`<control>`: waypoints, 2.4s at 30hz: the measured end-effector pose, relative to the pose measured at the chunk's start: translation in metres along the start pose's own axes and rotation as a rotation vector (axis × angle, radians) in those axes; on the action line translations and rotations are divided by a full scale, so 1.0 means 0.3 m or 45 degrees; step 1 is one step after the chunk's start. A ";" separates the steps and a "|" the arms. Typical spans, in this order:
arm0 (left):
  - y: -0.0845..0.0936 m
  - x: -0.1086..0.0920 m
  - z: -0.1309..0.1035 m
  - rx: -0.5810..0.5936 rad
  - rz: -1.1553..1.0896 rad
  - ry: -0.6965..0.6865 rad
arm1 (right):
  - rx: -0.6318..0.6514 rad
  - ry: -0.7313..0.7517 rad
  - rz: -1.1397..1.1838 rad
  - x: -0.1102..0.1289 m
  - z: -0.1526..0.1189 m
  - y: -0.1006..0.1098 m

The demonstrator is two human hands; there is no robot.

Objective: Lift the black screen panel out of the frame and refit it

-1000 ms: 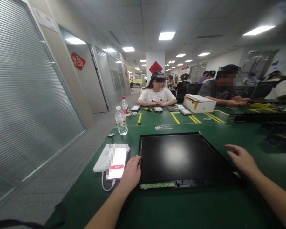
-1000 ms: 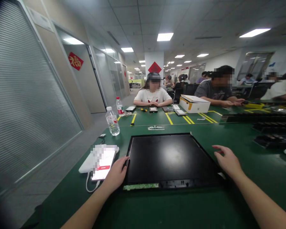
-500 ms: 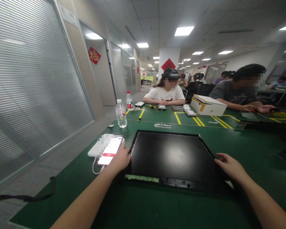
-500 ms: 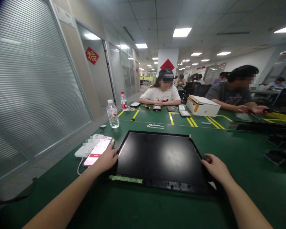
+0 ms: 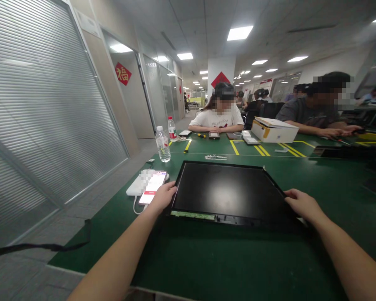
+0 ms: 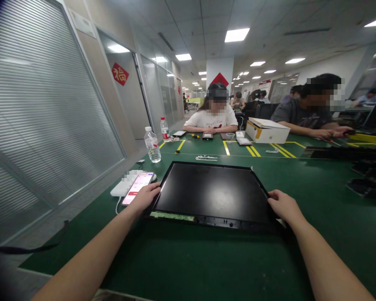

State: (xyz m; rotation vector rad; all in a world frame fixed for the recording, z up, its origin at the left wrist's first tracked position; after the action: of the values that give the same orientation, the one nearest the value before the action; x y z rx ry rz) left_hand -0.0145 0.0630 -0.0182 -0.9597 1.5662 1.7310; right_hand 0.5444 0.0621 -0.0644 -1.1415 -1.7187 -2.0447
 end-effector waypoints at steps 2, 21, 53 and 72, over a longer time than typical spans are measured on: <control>-0.010 0.013 -0.005 0.015 -0.160 0.100 | -0.033 -0.007 0.012 0.001 -0.008 0.005; -0.097 0.050 -0.019 0.210 -0.807 0.483 | 0.001 0.019 -0.130 0.028 -0.018 0.012; -0.077 -0.017 -0.052 0.226 -0.329 0.079 | -0.015 0.013 -0.163 0.046 -0.046 0.015; -0.067 -0.084 -0.043 0.202 -0.658 -0.307 | -0.135 -0.128 0.426 0.002 -0.022 0.016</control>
State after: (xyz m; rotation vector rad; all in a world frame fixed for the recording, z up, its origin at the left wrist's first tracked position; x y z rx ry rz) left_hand 0.0174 0.0535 -0.0088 -0.9342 1.1527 1.2859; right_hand 0.5443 0.0547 -0.0604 -1.4750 -1.3597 -1.9166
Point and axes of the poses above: each hand's wrist, its own z-axis towards the middle knuckle, its own y-axis out of the back of the hand, x = y × z, the point moved 7 cm from there along z, towards the middle knuckle, and after that the axes turned 7 degrees about z, right-handed, at the moved point
